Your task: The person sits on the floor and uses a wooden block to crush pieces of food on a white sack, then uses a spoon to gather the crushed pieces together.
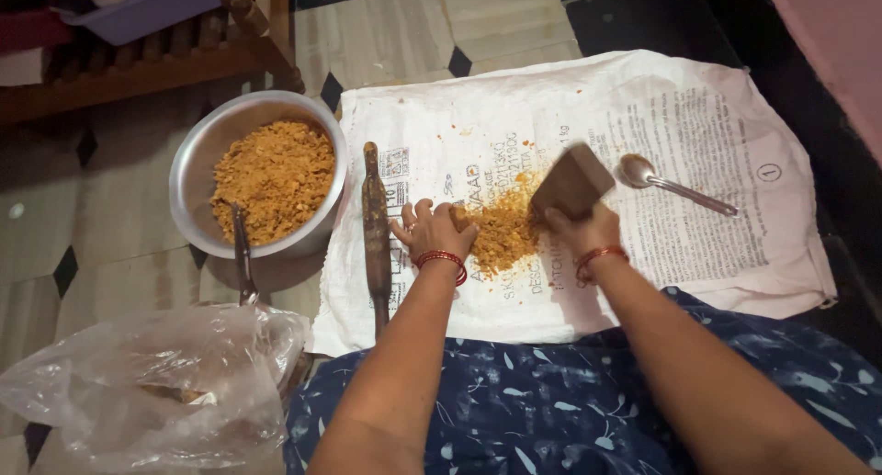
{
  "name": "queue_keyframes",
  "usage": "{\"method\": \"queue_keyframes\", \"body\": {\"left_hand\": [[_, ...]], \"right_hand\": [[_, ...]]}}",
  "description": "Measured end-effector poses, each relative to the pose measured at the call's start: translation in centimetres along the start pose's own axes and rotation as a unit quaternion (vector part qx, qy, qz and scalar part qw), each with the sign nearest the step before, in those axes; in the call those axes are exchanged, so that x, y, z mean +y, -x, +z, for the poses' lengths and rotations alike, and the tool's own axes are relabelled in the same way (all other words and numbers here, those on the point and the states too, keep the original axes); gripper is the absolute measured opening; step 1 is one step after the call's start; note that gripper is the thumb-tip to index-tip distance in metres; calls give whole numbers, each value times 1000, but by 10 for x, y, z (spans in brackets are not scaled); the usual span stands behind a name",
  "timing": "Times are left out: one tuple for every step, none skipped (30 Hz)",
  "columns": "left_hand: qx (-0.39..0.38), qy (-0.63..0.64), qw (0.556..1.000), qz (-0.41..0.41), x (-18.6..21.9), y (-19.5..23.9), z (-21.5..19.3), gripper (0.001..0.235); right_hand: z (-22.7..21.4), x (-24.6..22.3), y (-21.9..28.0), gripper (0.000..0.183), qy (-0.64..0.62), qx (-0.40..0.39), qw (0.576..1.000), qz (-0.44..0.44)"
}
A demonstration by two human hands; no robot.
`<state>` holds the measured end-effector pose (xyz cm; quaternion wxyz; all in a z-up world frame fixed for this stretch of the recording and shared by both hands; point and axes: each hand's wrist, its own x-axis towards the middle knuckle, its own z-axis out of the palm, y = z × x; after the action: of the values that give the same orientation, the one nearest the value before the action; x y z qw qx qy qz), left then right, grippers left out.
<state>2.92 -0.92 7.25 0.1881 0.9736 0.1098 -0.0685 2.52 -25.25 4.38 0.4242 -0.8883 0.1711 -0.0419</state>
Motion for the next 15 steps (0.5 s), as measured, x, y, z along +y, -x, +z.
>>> {"method": "queue_keyframes", "body": {"left_hand": [[1,1,1000,0,0,0,2,48],[4,3,1000,-7,-1,-1,3,51],[7,5,1000,-14,-2,-2,5,54],[5,4,1000,-16,-6,-1,6,54],[22,-1,1000,-6,-9,0,8,51],[41,-3,999,4,-10,-2,8,49],[42,-2,999,2,-11,-4,8,49],[34,-9,999,-5,-11,-5,9,48],[25,-16,999,-12,-12,-5,10,46],[22,-16,1000,-13,-13,-3,12,46],[25,-8,1000,-11,-14,-1,13,48],[34,0,999,-7,-13,-5,13,49],[36,2,999,-6,-11,-8,12,49],[37,5,999,-4,-12,-6,13,48],[38,8,999,-2,-13,-4,15,47]], "right_hand": [[3,7,-4,61,1,0,1000,-1],[6,11,-7,58,-10,9,999,38],[9,11,-10,56,-20,17,997,77],[8,8,-10,56,-20,14,997,79],[5,2,-11,56,-117,37,990,64],[1,-9,-14,56,-213,59,974,46],[-5,-20,-15,56,-212,57,975,45],[-15,-29,-12,54,-188,48,978,75],[-21,-37,-9,53,-164,39,980,104],[-21,-42,-3,53,-162,39,980,107],[-19,-42,1,55,-145,43,983,102],[-16,-40,-2,57,-130,48,986,91],[-10,-33,-2,57,-130,50,986,89],[-1,-22,4,58,-58,23,996,60],[6,-12,4,59,15,-4,999,31]]}}
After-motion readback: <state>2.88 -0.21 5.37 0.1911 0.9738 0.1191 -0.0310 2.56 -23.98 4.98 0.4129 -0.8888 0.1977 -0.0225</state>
